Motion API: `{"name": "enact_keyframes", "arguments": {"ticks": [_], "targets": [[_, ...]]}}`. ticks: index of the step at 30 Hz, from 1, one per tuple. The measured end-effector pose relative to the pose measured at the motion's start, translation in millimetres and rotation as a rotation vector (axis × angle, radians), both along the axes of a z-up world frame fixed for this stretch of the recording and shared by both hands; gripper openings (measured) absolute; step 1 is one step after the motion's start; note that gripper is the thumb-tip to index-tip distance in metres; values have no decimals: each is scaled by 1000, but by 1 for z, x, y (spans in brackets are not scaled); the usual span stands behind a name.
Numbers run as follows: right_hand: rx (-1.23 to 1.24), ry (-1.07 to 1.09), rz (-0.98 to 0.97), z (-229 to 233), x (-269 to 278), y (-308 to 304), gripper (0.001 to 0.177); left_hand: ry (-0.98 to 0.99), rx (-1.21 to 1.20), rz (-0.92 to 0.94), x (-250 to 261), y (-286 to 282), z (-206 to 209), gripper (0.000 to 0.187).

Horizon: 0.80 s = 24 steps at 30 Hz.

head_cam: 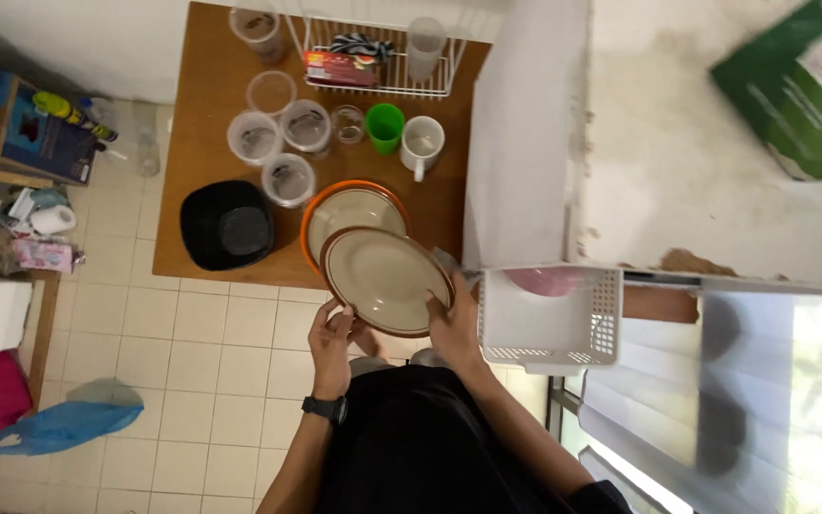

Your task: Unloading bowls and plates from a plastic basket and stacking them on a wooden table.

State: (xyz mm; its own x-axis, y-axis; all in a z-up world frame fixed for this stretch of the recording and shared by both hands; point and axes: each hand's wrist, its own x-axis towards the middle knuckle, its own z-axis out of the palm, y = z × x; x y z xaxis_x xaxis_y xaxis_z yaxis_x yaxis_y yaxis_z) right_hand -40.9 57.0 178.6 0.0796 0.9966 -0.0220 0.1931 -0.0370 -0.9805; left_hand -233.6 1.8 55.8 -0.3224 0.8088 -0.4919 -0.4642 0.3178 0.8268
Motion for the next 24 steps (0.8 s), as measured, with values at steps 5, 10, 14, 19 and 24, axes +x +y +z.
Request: {"name": "enact_keyframes", "arguments": {"ticks": [5,10,14,19,24], "targets": [[-314,-166,-26,-64,-24,32,48,3,-71,80,-36,6,-42,31],[-508,-208,-7,-119,-35,49,51,53,-137,54,-60,25,-66,25],[-534,-282,-22,-149,-43,64,56,64,-179,41,-70,42,-85,24],[-464,-312,-65,-158,-58,80,60,136,-196,-16,-85,58,-96,21],[-423,-345,-84,-187,-62,86,64,305,-233,-113,-93,78,-77,17]]}}
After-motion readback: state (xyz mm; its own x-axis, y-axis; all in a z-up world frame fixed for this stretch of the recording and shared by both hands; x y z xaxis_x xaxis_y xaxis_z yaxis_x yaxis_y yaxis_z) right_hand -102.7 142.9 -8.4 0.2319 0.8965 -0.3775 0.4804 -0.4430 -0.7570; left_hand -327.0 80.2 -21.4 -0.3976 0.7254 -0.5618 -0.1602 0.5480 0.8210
